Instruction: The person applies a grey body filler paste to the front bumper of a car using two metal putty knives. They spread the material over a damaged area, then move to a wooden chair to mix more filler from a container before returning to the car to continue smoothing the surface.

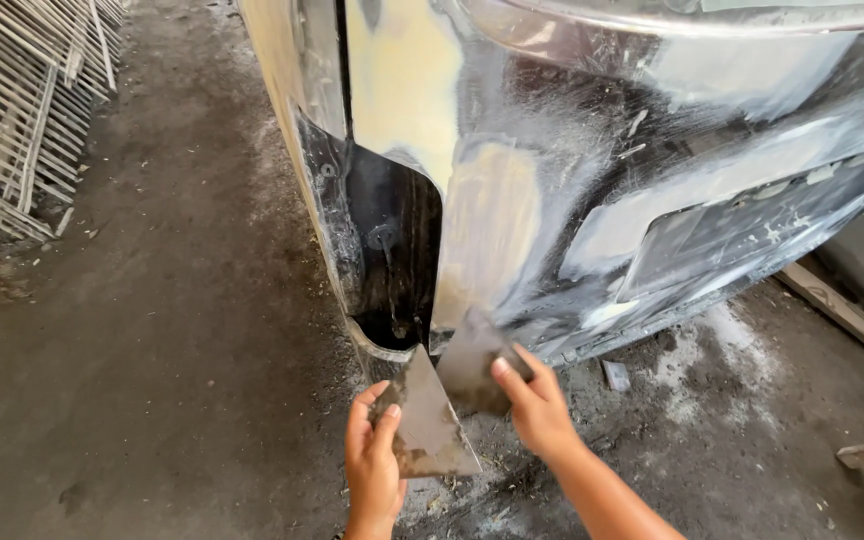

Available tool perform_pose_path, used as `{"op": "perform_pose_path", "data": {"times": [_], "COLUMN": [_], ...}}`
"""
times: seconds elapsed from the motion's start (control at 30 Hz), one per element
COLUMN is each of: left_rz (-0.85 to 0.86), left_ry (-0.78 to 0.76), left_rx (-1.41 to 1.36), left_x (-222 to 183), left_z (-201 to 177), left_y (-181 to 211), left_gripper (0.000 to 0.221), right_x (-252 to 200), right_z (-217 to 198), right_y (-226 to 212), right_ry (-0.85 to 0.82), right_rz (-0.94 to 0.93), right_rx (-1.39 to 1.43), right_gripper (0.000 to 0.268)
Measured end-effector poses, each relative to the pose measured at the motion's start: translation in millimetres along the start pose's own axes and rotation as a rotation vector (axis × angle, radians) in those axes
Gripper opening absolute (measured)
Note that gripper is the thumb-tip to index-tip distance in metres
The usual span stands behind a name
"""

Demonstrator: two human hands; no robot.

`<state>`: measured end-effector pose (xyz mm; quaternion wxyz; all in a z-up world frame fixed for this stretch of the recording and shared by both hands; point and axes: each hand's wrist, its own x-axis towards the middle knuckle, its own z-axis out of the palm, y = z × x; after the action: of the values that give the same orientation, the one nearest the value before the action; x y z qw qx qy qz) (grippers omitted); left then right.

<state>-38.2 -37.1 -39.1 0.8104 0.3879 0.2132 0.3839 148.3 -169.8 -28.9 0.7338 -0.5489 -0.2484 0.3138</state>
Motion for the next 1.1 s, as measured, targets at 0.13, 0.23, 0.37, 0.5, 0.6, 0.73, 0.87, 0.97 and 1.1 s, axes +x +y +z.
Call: {"op": "perform_pose_path", "data": {"times": [0.13, 0.23, 0.37, 0.5, 0.6, 0.73, 0.87, 0.97, 1.1], "left_rz": [-0.103, -0.023, 0.088, 0.094, 0.091, 0.082, 0.05, 0.111, 0.106], "left_ry": [0.147, 0.077, 0.037, 0.083, 0.097, 0.121, 0.115, 0.057, 0.075], "left_rx": [0.064, 0.037, 0.099, 0.079, 0.076, 0.037, 0.039, 0.027, 0.061], "left_x": [-2, 2, 3, 3, 6, 11, 7, 10, 8], "left_z": [13, 5, 3, -9, -20, -13, -10, -18, -11], "left_y": [26, 19, 19, 13, 11, 24, 21, 5, 10], "left_gripper": [0.029, 0.03, 0.031, 0.034, 0.033, 0.034, 0.031, 0.033, 0.032], "right_x": [-9, 10, 44, 63, 34, 30, 32, 47, 50], "right_z": [54, 71, 81, 63, 46, 42, 68, 78, 54], "right_y": [-144, -191, -191, -103, -27, -52, -145, -157, -52], "right_ry": [0.036, 0.287, 0.371, 0.275, -0.088, -0.139, 0.211, 0.403, 0.088], "right_rz": [-0.888, -1.195, -1.269, -1.184, -0.818, -0.773, -1.091, -1.241, -0.993], "right_rx": [-0.697, -1.332, -1.63, -1.859, -1.788, -1.663, -1.57, -1.627, -1.781], "right_gripper": [0.036, 0.043, 0.05, 0.071, 0.073, 0.068, 0.053, 0.057, 0.066]}}
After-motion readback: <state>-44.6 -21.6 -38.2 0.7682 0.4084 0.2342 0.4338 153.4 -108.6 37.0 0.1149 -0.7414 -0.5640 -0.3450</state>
